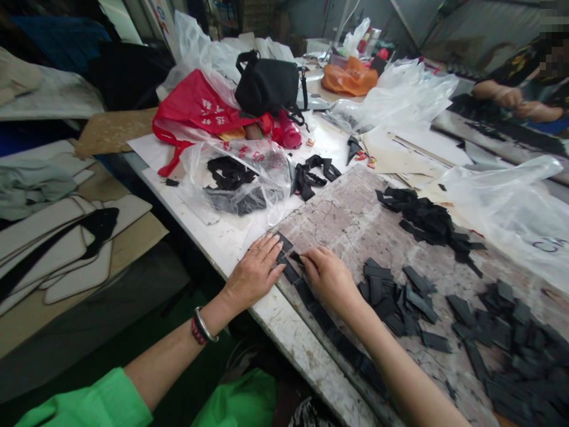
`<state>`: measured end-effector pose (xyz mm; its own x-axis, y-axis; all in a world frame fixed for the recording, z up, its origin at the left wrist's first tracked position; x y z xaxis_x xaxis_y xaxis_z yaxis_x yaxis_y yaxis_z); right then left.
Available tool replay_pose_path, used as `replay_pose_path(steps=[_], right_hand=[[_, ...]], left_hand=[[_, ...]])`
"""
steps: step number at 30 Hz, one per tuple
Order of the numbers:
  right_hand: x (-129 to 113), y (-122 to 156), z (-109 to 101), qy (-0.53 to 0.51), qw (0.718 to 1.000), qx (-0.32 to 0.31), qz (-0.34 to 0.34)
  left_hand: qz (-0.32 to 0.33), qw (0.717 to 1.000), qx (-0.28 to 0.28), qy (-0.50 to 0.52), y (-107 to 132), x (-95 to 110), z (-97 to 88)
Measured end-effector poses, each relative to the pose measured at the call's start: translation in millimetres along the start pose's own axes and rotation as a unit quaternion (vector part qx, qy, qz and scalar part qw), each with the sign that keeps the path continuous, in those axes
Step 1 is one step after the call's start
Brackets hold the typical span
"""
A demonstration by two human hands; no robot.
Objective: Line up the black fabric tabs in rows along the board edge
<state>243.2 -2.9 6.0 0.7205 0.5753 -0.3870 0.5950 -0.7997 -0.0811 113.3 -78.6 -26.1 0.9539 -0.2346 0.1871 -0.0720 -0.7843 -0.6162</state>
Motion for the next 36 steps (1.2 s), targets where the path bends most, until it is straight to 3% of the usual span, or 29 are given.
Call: replay_pose_path(steps=[4,8,16,23,26,31,36], right_hand=[[4,-10,3,-0.089,0.994,-0.035,0.059],[3,-14,4,-0.055,0.994,-0.046,0.083],[-12,-8,1,0.131,0.99,-0.038,0.033],[-22,-2,0,0.166,0.986,-0.002,-0.017],[-4,12,-20,0.172,0.985,0.002,0.007],[49,56,-61,0.238,0.964,0.038,0.109],[81,84,-61,0.236,0.959,0.017,0.159]], left_hand=[[0.0,1.0,-0.001,-0.002,1,0,1.0],[0.0,1.0,0.003,-0.001,1,0,0.9],[0.001,1.0,0.006,0.013,2,-2,1.1],[0.019,0.999,0.013,0.032,2,-4,1.0],[0.024,0.999,0.02,0.036,2,-5,0.7],[0.021,0.999,0.023,0.033,2,-4,0.7],[0.014,1.0,0.016,0.015,2,-3,1.8]])
Point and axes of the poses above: each hand's wrist, its own y-axis away from the middle knuckle, its own z-axis out of the palm, x = y × z, the point moved 5 cm from there along -y, towards the middle knuckle, and after that the axes turned 8 degrees about x, right-handed, at the moved point
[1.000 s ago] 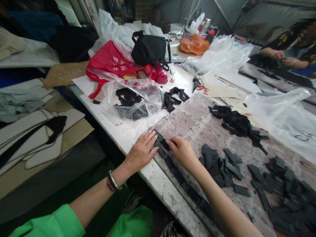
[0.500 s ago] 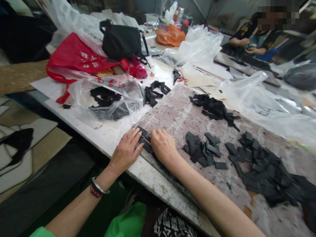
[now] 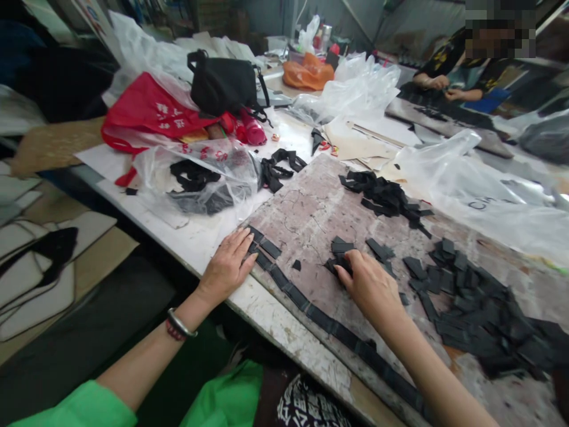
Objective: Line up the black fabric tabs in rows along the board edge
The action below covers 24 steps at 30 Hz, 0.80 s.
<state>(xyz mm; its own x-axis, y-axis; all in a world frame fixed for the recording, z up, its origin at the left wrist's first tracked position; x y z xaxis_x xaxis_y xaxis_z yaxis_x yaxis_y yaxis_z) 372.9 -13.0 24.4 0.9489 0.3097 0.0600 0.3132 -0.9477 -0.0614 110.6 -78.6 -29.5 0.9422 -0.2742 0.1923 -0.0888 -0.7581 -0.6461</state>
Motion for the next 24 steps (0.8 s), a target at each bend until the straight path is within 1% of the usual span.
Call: replay_pose_path(steps=[5,9,12,18,20,21,23,24], right_hand=[[2,2,2,0.012,1.0,0.018,0.001],[-2,1,1,0.028,0.999,0.014,0.016],[-4,2,1,0.046,0.999,0.014,0.013],[-1,4,-6,0.072,0.996,0.056,0.022],[-5,1,-11,0.037,0.997,0.064,0.027],[-10,-2,-12,0.003,0.998,0.064,0.023],[-25,-8,-11,-0.098,0.994,0.045,-0.002],[-35,-12,-9,-0.154,0.988,0.023,-0.018]], left_hand=[[0.003,1.0,-0.004,-0.015,0,1,0.1],[-0.004,1.0,-0.008,-0.007,0,1,-0.4],[-0.008,1.0,-0.005,0.002,0,1,-1.0],[-0.012,1.0,-0.002,0.014,-1,0,-1.4],[-0.006,1.0,-0.002,0.011,-1,1,-1.6],[-0.003,1.0,-0.002,0.009,-1,1,-1.7],[-0.001,1.0,-0.004,0.005,-1,1,-1.4],[-0.003,1.0,-0.005,0.004,0,1,-1.1]])
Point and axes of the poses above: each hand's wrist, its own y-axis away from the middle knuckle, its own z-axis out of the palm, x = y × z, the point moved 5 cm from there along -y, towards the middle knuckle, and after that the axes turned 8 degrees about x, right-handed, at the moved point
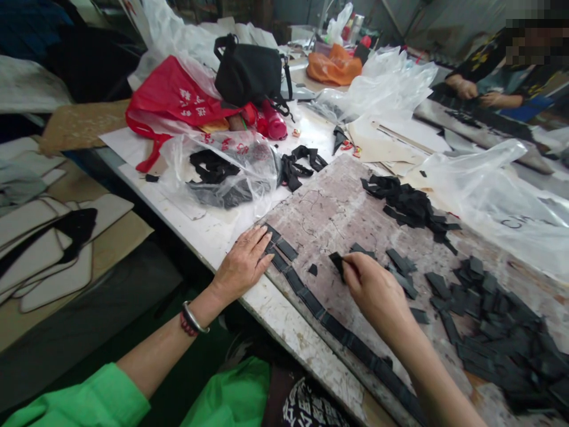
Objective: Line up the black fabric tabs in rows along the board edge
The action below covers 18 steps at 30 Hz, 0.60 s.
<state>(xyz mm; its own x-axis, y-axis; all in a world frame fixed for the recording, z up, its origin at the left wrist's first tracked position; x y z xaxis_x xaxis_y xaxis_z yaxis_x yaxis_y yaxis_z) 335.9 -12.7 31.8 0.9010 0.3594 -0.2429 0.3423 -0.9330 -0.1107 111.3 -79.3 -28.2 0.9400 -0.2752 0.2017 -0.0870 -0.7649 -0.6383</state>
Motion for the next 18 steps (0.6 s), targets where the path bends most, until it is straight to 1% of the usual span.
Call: replay_pose_path(steps=[2,3,5,7,9,11,13,15,18], right_hand=[[-14,-7,15,-0.096,0.993,-0.063,-0.015],[-20,-10,22,-0.126,0.987,-0.094,-0.017],[-29,-14,35,-0.14,0.981,-0.136,-0.011],[-36,-15,40,-0.11,0.983,-0.147,-0.012],[-42,-13,37,-0.049,0.99,-0.128,-0.029],[-47,-10,31,0.016,0.993,-0.101,-0.053],[-45,-8,23,0.057,0.993,-0.08,-0.068],[-31,-7,16,0.079,0.993,-0.052,-0.073],[5,-7,7,0.114,0.99,0.015,-0.083]], left_hand=[[-0.005,1.0,-0.001,0.003,0,-1,0.7],[-0.009,1.0,-0.003,0.006,1,-1,1.0],[-0.014,1.0,-0.005,0.011,1,-2,1.3],[-0.013,1.0,-0.006,0.014,1,-2,1.0],[-0.006,1.0,-0.004,0.013,0,-1,-0.1],[0.001,1.0,-0.001,0.009,0,-1,-0.9],[0.009,1.0,0.0,0.008,0,-1,-1.1],[0.016,1.0,-0.004,0.014,1,-2,-0.4],[0.022,0.999,-0.012,0.03,2,-2,0.2]])
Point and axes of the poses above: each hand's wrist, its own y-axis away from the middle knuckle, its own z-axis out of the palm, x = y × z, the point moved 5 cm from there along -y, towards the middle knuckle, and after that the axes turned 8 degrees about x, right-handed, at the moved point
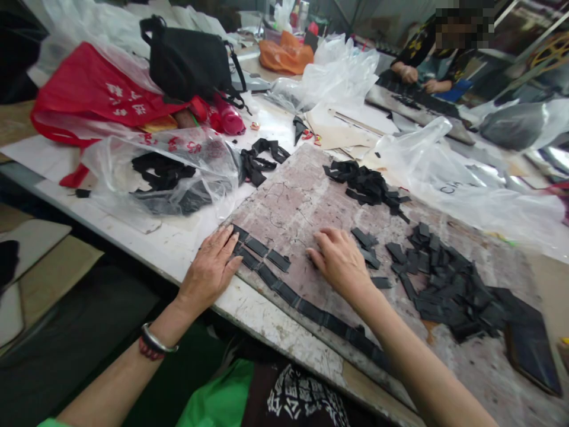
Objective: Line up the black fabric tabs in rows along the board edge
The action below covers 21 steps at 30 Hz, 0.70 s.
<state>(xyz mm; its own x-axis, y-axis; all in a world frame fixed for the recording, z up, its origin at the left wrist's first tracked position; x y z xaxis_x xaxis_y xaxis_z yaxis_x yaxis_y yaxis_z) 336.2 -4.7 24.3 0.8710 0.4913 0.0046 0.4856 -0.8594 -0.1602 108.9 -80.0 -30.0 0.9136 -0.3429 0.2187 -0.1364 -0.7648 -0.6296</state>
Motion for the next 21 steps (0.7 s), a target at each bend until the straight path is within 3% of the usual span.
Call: replay_pose_path(steps=[5,8,11,13,15,17,19,21], right_hand=[[51,18,13,-0.001,0.999,0.007,-0.032],[75,29,11,0.016,1.0,0.015,-0.018],[101,39,2,0.059,0.998,0.02,0.015],[111,43,-9,0.063,0.995,0.06,0.041],[109,45,-21,0.004,0.991,0.118,0.063],[91,44,-24,-0.123,0.982,0.125,0.07],[60,39,-16,-0.258,0.962,0.055,0.065],[26,33,-2,-0.321,0.944,-0.03,0.065]], left_hand=[[-0.019,0.999,0.001,0.037,1,-3,-4.1],[-0.029,0.999,0.016,0.031,-4,-2,-10.2],[-0.029,0.999,0.038,0.012,-14,9,-18.4],[-0.023,0.999,0.038,0.013,-23,24,-21.6],[-0.003,0.999,0.023,0.028,-32,43,-20.9],[0.022,0.999,0.011,0.04,-39,62,-17.6],[0.034,0.999,0.01,0.039,-44,75,-13.1],[0.033,0.999,0.006,0.035,-44,82,-8.0]])
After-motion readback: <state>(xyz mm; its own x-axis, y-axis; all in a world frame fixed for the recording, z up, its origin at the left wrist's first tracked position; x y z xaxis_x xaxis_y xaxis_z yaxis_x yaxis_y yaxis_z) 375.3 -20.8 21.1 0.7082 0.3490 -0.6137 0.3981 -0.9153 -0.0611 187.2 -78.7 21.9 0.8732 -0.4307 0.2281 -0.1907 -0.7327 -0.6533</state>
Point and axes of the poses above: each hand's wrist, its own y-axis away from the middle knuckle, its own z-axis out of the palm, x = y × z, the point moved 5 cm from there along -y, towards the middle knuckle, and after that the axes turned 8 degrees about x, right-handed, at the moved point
